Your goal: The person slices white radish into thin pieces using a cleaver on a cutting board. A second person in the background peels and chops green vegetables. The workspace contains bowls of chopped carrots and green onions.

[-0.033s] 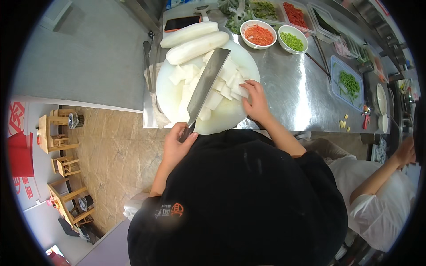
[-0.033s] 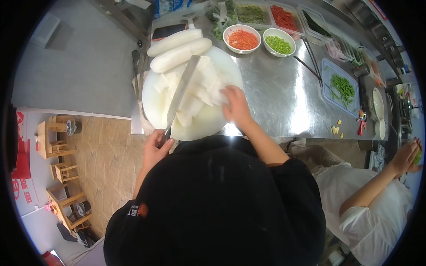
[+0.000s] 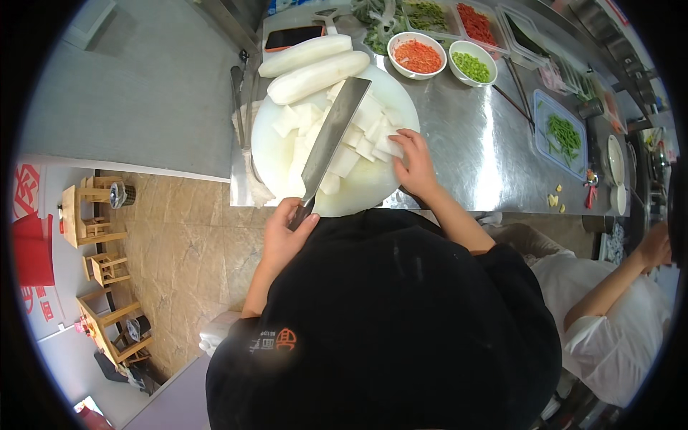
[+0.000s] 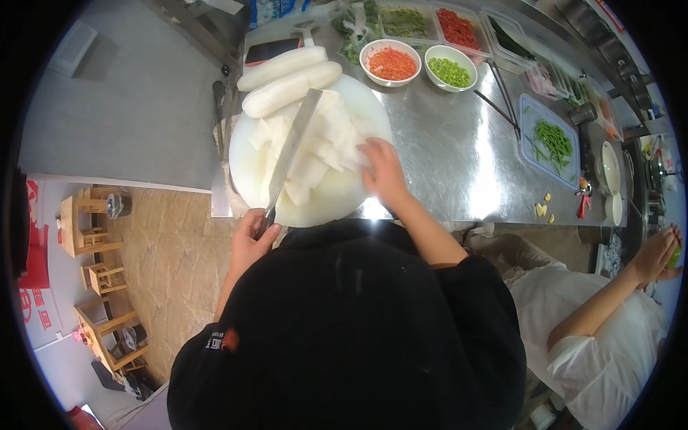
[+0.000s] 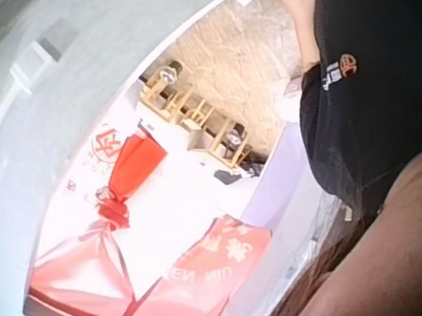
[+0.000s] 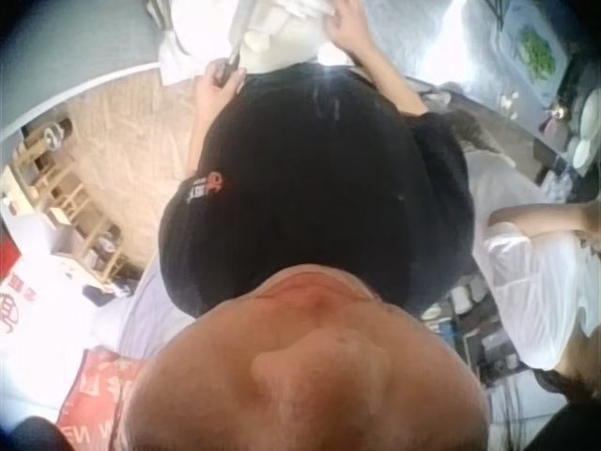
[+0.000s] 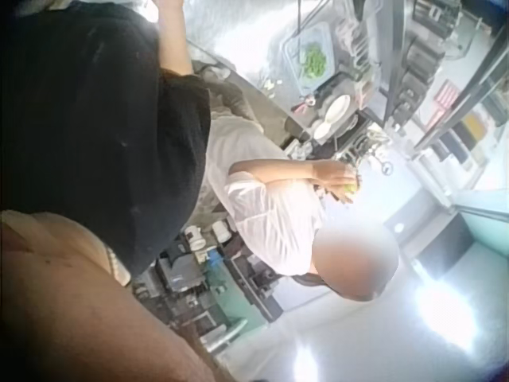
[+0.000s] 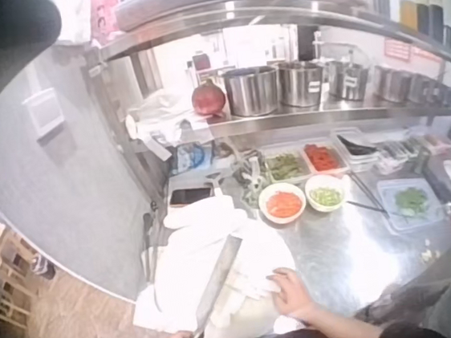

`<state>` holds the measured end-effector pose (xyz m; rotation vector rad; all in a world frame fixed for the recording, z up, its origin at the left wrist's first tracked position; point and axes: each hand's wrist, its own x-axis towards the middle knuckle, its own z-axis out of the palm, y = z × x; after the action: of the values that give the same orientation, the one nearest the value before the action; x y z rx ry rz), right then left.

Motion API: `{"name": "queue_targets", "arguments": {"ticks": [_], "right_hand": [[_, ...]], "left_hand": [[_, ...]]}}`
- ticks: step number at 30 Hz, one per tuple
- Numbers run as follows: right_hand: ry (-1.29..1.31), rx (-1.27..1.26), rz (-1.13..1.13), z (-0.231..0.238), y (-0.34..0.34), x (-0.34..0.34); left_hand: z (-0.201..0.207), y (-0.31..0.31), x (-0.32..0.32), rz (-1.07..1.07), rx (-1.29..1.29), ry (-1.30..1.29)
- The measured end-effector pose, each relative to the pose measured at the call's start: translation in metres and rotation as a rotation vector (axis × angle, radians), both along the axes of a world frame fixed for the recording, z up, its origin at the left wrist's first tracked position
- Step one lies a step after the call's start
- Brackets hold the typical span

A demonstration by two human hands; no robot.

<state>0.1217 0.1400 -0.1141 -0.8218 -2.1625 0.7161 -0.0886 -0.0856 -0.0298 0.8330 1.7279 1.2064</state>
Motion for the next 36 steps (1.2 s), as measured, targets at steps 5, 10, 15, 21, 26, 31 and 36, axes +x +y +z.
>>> {"name": "queue_targets", "arguments": {"ticks": [5,10,15,21,26,31,36], "right_hand": [[-0.132,0.079,-0.028,0.01,-0.008,-0.004],[-0.217,0.125,-0.146,0.006,-0.017,-0.018],[-0.077,-0.07,-0.067,0.003,-0.004,-0.008],[-0.107,-0.154,0.023,0.02,0.008,0.004],[0.021,-0.403,-0.194,0.015,0.003,0.003],[-0.218,-0.264,-0.449,0.024,-0.017,-0.009],[-0.508,-0.176,-0.472,0.03,-0.035,-0.037]], "left_hand": [[0.007,0.001,0.007,0.033,0.023,-0.074],[0.004,0.0,0.011,0.009,0.001,-0.038],[0.006,-0.001,0.015,0.007,0.013,-0.097],[0.011,-0.002,0.016,0.009,-0.02,-0.115],[0.012,-0.001,0.016,0.01,-0.016,-0.126],[0.014,-0.002,0.018,0.002,-0.002,-0.151],[0.007,-0.002,0.017,-0.046,0.057,-0.111]]}}
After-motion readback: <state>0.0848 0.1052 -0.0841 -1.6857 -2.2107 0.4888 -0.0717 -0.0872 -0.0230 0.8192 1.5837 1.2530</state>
